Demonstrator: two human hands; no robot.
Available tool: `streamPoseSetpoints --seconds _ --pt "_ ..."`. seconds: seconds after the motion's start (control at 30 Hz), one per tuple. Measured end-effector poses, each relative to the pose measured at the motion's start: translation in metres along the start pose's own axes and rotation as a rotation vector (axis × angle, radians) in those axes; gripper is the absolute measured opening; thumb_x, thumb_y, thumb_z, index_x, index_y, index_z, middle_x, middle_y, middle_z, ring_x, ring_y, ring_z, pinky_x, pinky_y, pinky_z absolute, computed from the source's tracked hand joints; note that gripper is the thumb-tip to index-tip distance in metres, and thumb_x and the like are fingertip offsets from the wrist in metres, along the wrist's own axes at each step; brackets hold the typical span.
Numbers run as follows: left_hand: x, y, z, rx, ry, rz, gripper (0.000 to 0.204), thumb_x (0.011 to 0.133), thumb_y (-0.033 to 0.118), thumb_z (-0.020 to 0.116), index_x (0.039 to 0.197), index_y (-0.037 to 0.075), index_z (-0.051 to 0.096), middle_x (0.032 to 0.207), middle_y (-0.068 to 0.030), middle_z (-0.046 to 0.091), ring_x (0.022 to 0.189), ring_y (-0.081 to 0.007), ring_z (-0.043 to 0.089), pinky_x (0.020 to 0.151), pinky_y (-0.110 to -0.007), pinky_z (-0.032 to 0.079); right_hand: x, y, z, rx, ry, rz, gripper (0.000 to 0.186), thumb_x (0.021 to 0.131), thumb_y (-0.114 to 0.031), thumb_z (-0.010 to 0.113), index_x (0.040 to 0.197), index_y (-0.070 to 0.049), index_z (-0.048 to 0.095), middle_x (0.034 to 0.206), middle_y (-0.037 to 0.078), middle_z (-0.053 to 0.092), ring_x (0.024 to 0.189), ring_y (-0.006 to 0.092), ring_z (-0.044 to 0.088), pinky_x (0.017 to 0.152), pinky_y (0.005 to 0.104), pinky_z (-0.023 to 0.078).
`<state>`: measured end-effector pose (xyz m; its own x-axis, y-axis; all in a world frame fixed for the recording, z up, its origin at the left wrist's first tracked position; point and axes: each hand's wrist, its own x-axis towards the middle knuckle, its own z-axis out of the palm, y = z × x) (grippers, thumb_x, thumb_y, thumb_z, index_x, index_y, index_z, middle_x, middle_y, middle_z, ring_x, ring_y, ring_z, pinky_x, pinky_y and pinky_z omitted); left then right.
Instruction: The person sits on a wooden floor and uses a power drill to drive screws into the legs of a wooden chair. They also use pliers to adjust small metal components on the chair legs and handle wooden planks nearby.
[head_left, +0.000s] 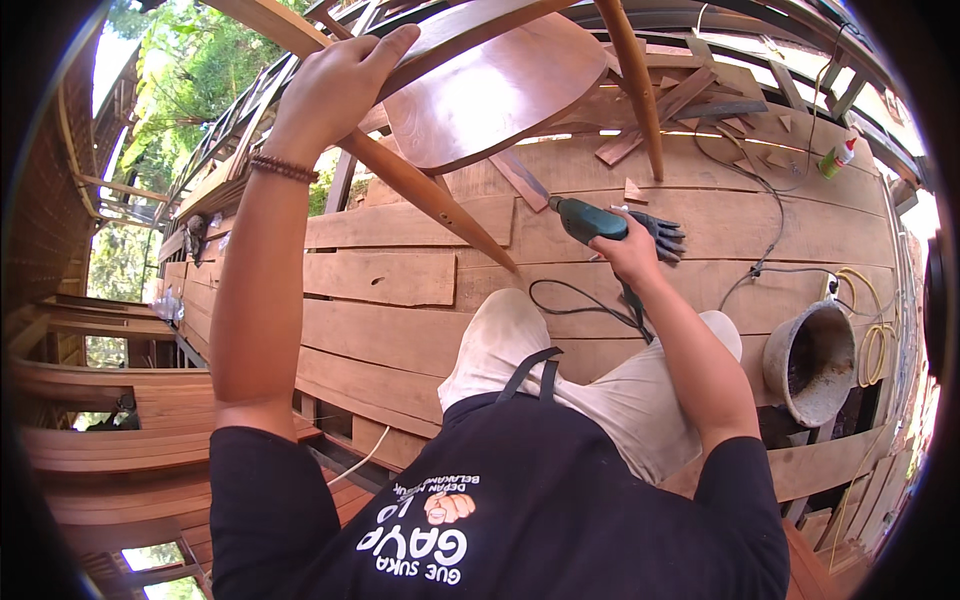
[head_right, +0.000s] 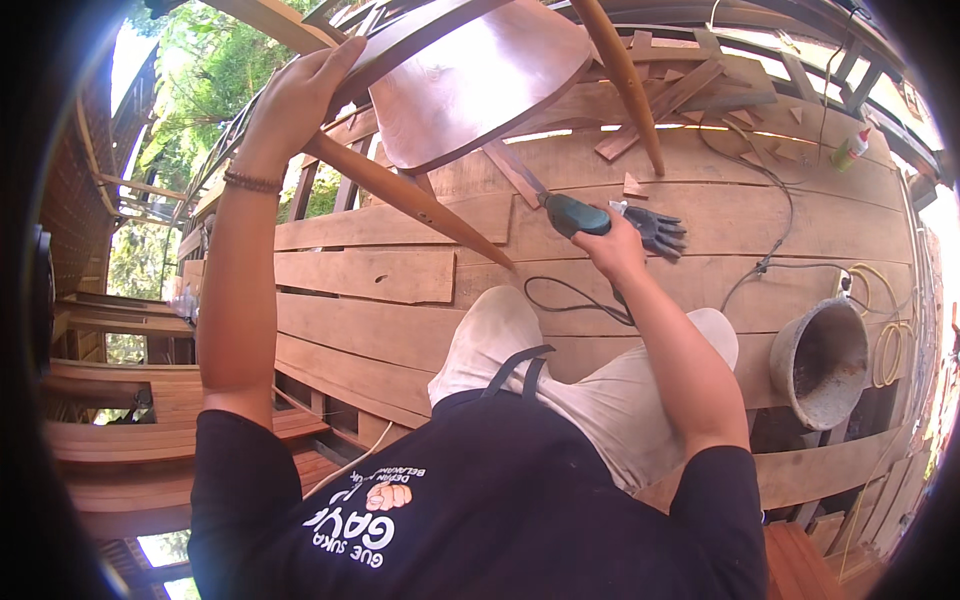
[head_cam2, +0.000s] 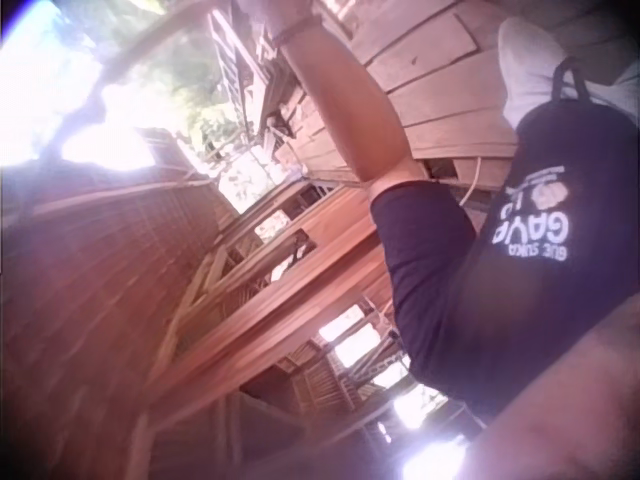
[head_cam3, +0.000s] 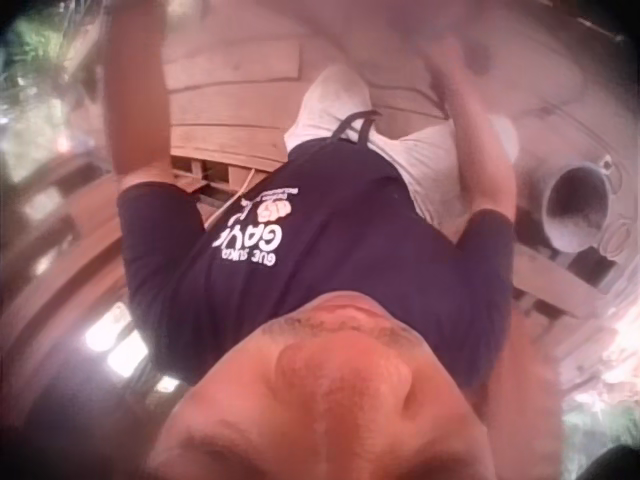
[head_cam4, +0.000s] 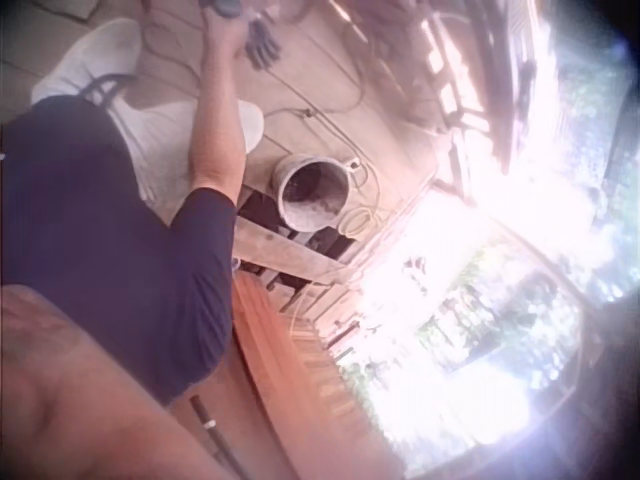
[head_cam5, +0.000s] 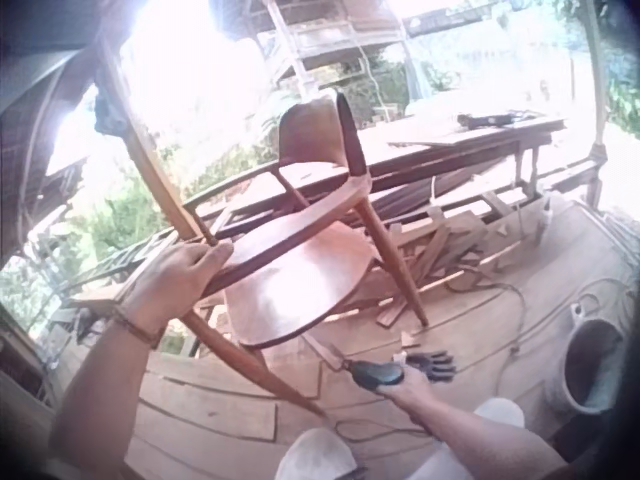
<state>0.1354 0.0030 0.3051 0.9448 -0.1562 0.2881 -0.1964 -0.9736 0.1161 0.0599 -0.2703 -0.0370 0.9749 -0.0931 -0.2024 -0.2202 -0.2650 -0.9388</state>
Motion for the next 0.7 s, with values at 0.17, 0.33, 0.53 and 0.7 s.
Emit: streamPoseSetpoints --seconds 0.17,0.33,0.53,0.7 --pt "-0.002 0.021 0.001 -0.060 0.057 0.015 0.068 0.092 0.067 0.049 0.092 0.004 0.074 0.062 -0.0058 0.058 0.060 -0.0185 0.056 0.060 -0.034 0.043 0.069 0.075 0.037 0.312 0.048 0.216 0.040 0.071 -0.017 0.075 0.106 -0.001 0.065 0.082 0.008 0.066 0.064 0.0160 0.061 0.057 0.0303 0.049" --pt "-0.008 0.022 0.000 -0.159 -0.011 -0.115 0.051 0.097 0.050 0.055 0.090 0.003 0.072 0.063 -0.0043 0.055 0.061 -0.0130 0.049 0.059 -0.029 0.039 0.099 0.102 0.064 0.458 -0.040 0.501 0.033 0.073 -0.018 0.072 0.100 -0.001 0.063 0.078 0.010 0.065 0.059 0.0217 0.062 0.052 0.0347 0.050" --pt "-0.009 0.006 -0.002 -0.121 0.013 -0.043 0.044 0.095 0.045 0.058 0.089 0.003 0.069 0.065 -0.0071 0.054 0.059 -0.0161 0.048 0.057 -0.031 0.040 0.159 0.149 0.079 0.575 -0.212 0.818 0.035 0.074 -0.024 0.071 0.102 -0.004 0.062 0.083 0.012 0.065 0.067 0.0277 0.065 0.055 0.0443 0.054" --pt "0.009 0.046 -0.018 0.044 0.051 -0.049 0.041 0.094 0.045 0.057 0.087 0.006 0.071 0.067 -0.0111 0.063 0.059 -0.0215 0.059 0.058 -0.034 0.046 0.239 0.265 0.037 0.046 -0.151 0.657 0.069 0.083 -0.047 0.067 0.131 0.002 0.057 0.117 0.017 0.064 0.099 0.0318 0.064 0.090 0.0431 0.050"
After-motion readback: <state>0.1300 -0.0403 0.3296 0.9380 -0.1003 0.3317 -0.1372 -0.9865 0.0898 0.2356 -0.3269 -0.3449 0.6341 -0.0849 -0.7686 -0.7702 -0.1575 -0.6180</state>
